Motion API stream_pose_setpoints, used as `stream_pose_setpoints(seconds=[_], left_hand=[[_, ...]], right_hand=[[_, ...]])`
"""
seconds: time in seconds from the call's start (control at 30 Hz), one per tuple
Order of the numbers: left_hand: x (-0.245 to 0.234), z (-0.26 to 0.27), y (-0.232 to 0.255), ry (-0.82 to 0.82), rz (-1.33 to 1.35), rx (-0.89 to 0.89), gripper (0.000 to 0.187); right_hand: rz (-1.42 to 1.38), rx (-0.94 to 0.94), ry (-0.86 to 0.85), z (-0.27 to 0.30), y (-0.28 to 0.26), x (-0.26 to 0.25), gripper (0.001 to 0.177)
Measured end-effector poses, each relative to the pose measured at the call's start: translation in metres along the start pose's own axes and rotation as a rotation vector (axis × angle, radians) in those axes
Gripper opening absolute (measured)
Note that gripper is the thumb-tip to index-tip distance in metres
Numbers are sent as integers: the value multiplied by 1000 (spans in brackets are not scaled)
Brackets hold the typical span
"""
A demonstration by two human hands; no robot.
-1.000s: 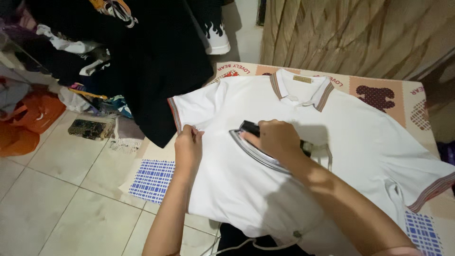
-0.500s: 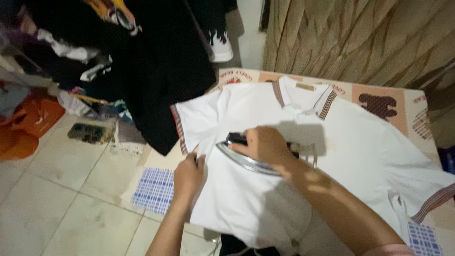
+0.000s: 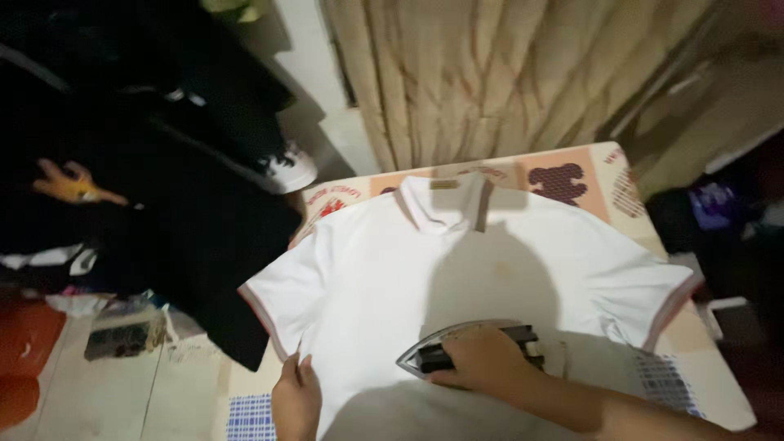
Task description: The person irons a white polo shirt on an ironing board. They smooth the fabric with one hand while moving the iron with the other, then flip the shirt to iron the other side.
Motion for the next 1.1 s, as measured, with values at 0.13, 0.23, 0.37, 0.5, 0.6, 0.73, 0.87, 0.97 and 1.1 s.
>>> stream_pose_setpoints(seconds=[0.13, 0.23, 0.37, 0.5, 0.6, 0.73, 0.87, 0.97, 1.1], left_hand=[[10, 6, -4, 72, -181, -26, 41], [19, 19, -16, 56, -280, -151, 44], [17, 41, -26, 84, -186, -86, 55], [21, 69, -2, 315, -277, 89, 61], [50, 68, 59, 421, -292, 407, 63], [122, 50, 144, 195, -106, 673, 64], [154, 44, 166, -41, -311, 585, 64], [143, 47, 170, -45, -273, 577, 67], [140, 45, 173, -38, -317, 608, 70]], right_hand=[[-35, -32, 116, 26, 55, -23, 62], [6, 163, 170, 24, 110, -40, 58], [182, 109, 299, 6, 150, -68, 65], [216, -32, 236, -11, 165, -79, 72], [178, -38, 200, -14, 166, -79, 72], [158, -90, 286, -7, 164, -85, 71], [127, -28, 1, 8, 160, -55, 65], [68, -46, 56, 54, 143, -40, 67], [64, -10, -9, 111, 120, -15, 68]])
Point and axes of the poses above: each hand's wrist, its own z-axis away from the middle knuckle, its own x-axis out of the palm, y = z × x, the point moved 7 cm from there along -z, towards the middle knuckle, and after that the axes turned 5 degrees about y, right-handed, at the moved point
